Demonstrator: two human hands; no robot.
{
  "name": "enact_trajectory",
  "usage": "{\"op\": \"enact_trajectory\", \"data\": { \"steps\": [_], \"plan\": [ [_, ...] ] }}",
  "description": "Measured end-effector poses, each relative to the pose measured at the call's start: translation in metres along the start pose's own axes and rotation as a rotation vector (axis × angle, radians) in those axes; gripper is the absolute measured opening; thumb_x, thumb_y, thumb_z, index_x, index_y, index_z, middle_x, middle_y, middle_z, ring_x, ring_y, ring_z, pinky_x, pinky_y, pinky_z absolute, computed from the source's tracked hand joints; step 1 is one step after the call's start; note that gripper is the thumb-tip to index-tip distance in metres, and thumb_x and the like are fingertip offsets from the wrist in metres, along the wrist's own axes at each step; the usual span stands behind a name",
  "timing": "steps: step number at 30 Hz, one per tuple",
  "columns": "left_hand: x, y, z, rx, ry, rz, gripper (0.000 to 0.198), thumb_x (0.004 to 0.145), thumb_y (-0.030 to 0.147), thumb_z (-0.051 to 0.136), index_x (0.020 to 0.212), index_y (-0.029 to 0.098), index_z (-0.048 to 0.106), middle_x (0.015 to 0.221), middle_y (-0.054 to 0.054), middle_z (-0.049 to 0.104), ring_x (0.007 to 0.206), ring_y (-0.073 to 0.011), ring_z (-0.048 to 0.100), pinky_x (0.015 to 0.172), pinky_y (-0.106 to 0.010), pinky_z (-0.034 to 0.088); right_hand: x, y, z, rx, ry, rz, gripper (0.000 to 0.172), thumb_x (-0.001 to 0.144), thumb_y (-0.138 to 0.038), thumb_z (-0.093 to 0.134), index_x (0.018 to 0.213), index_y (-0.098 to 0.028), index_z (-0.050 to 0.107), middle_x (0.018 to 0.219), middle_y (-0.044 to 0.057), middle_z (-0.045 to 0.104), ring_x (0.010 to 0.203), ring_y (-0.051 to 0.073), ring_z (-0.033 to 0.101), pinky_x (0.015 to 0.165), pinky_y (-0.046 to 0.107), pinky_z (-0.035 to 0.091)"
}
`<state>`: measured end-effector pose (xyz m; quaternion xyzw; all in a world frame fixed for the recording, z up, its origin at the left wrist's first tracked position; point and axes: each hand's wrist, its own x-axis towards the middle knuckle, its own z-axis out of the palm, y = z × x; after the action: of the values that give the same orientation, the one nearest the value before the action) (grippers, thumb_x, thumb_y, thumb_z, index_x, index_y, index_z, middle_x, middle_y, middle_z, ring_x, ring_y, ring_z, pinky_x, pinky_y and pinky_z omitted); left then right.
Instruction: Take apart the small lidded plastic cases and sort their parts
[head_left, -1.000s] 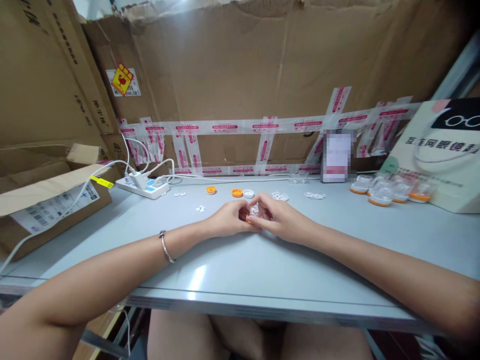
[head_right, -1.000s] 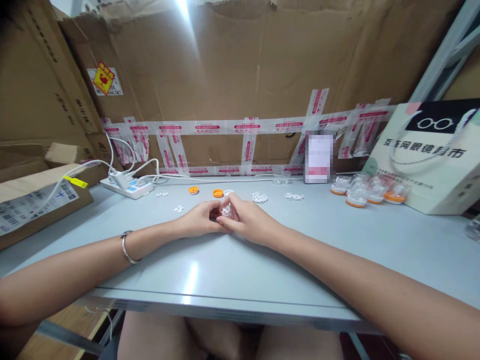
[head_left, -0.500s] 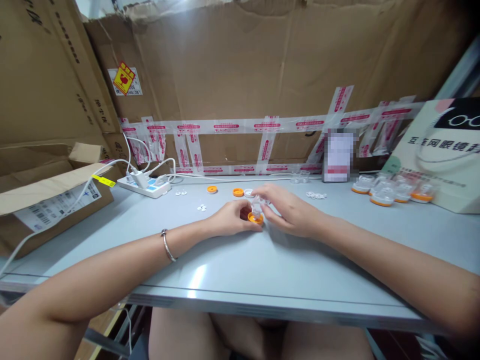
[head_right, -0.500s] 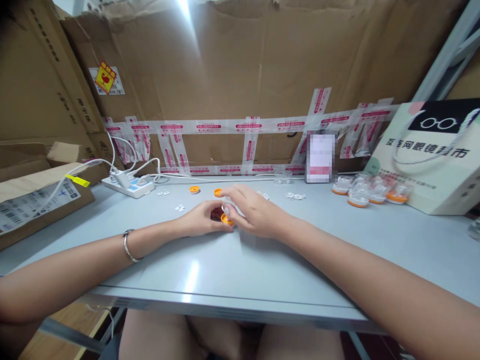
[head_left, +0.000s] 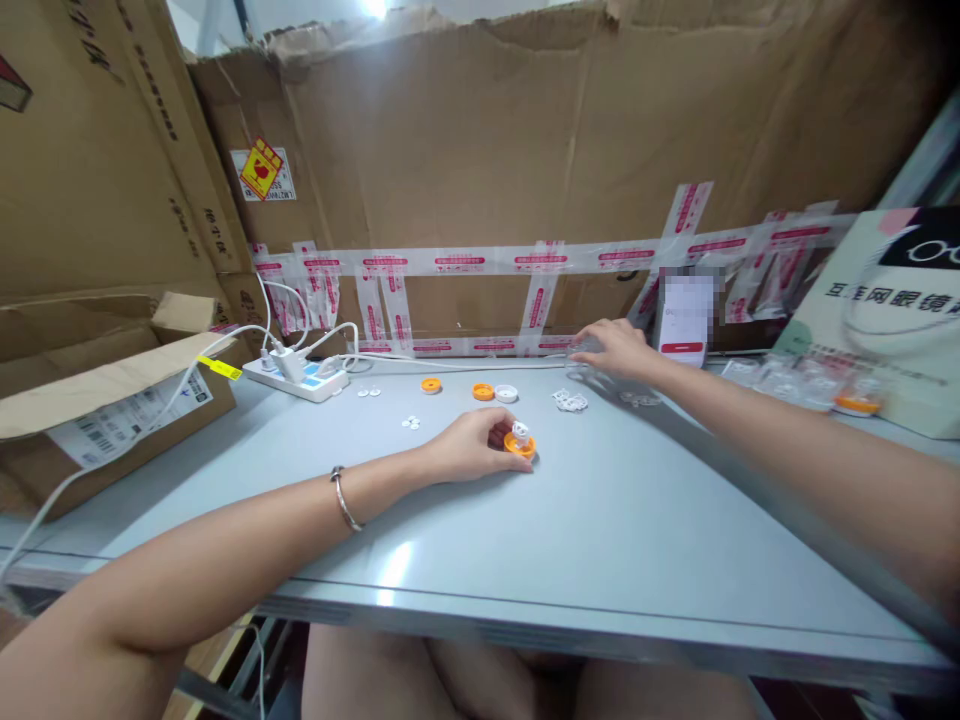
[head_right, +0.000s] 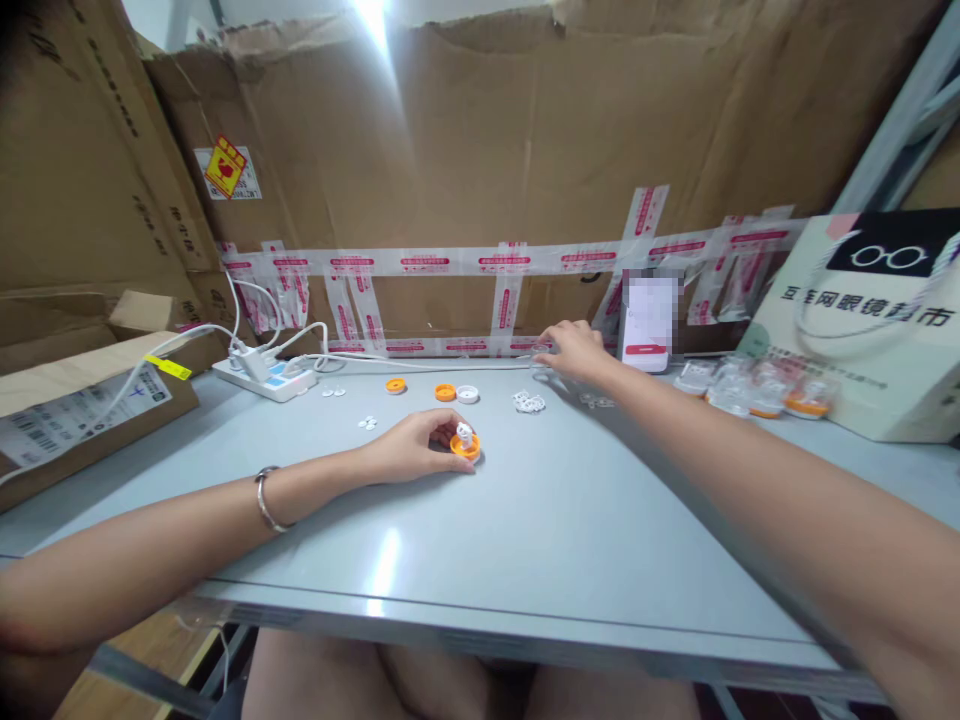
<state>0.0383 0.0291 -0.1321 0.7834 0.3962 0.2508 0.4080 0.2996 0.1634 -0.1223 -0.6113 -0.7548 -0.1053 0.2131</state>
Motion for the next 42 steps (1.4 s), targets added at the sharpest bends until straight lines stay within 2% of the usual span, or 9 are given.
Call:
{"op": "enact_trajectory", "data": {
  "steps": [7,14,17,20,23,28,32,36,42],
  "plan": [
    [0.001,-0.006,0.000,0.057,0.006,0.041,0.032,0.061,0.031,0.069,0.083,0.015,0.053,0.083,-0.003,0.060,0.077,-0.0136,0.054,0.072,-0.026,0.043,-0.004,0.004,0.022,-0.062,0.016,0.110,0.034,0.071,-0.041,0.054,0.098,-0.021,0.060,0.110,0.011,0.054,0.109,0.032,0.039,0.085,0.044,0.032],
    [0.002,-0.010,0.001,0.130,0.014,0.133,0.025,0.068,0.030,0.063,0.086,0.015,0.057,0.085,-0.003,0.059,0.076,-0.0131,0.053,0.072,-0.026,0.043,-0.019,-0.023,-0.004,0.221,0.189,0.091,0.037,0.075,-0.041,0.049,0.104,-0.018,0.055,0.111,0.013,0.054,0.108,0.031,0.042,0.087,0.044,0.034],
    [0.001,-0.011,0.002,0.114,0.029,0.132,0.032,0.067,0.030,0.064,0.093,0.015,0.056,0.085,-0.003,0.058,0.077,-0.0129,0.053,0.073,-0.026,0.043,-0.048,-0.050,-0.026,0.475,0.073,-0.118,0.030,0.076,-0.041,0.050,0.095,-0.019,0.055,0.105,0.010,0.057,0.098,0.024,0.050,0.082,0.037,0.038],
    [0.000,-0.009,0.004,0.092,0.057,0.126,0.048,0.061,0.035,0.070,0.101,0.016,0.052,0.084,-0.002,0.055,0.078,-0.0131,0.052,0.074,-0.027,0.043,-0.086,-0.077,-0.041,0.663,-0.274,-0.236,0.034,0.077,-0.048,0.050,0.093,-0.019,0.055,0.097,0.007,0.059,0.087,0.019,0.053,0.074,0.032,0.041],
    [-0.002,-0.006,0.009,0.068,0.085,0.118,0.054,0.056,0.039,0.073,0.099,0.015,0.049,0.081,-0.001,0.053,0.073,-0.0118,0.051,0.070,-0.026,0.043,-0.113,-0.093,-0.044,0.737,-0.454,-0.290,0.043,0.067,-0.051,0.061,0.094,-0.019,0.055,0.091,0.004,0.057,0.081,0.017,0.051,0.069,0.028,0.040],
    [-0.011,0.004,0.008,0.082,0.051,0.109,0.057,0.054,0.038,0.075,0.097,0.016,0.047,0.081,-0.001,0.055,0.073,-0.0122,0.053,0.068,-0.026,0.044,-0.120,-0.098,-0.036,0.835,-0.481,-0.275,0.039,0.061,-0.048,0.067,0.082,-0.018,0.054,0.080,0.000,0.052,0.070,0.012,0.045,0.062,0.024,0.036],
    [-0.016,0.016,-0.005,0.129,-0.070,0.155,0.052,0.060,0.036,0.071,0.105,0.019,0.051,0.106,-0.006,0.055,0.093,-0.0159,0.053,0.078,-0.028,0.044,-0.120,-0.098,-0.034,0.872,-0.469,-0.270,0.035,0.064,-0.047,0.065,0.077,-0.016,0.053,0.069,-0.002,0.048,0.062,0.010,0.041,0.057,0.023,0.033],
    [-0.013,0.024,-0.008,0.207,-0.004,0.212,0.023,0.074,0.030,0.059,0.093,0.016,0.060,0.095,-0.004,0.062,0.086,-0.0136,0.056,0.071,-0.025,0.043,-0.124,-0.103,-0.034,0.843,-0.464,-0.261,0.035,0.066,-0.048,0.062,0.074,-0.015,0.053,0.063,-0.003,0.046,0.057,0.009,0.039,0.053,0.023,0.031],
    [-0.010,0.016,0.009,0.226,0.164,0.262,0.009,0.074,0.019,0.056,0.078,0.013,0.060,0.075,-0.002,0.062,0.071,-0.0111,0.055,0.064,-0.022,0.043,-0.125,-0.108,-0.032,0.852,-0.454,-0.256,0.028,0.067,-0.042,0.061,0.070,-0.016,0.050,0.059,-0.005,0.042,0.054,0.008,0.038,0.049,0.022,0.029]
  ]
}}
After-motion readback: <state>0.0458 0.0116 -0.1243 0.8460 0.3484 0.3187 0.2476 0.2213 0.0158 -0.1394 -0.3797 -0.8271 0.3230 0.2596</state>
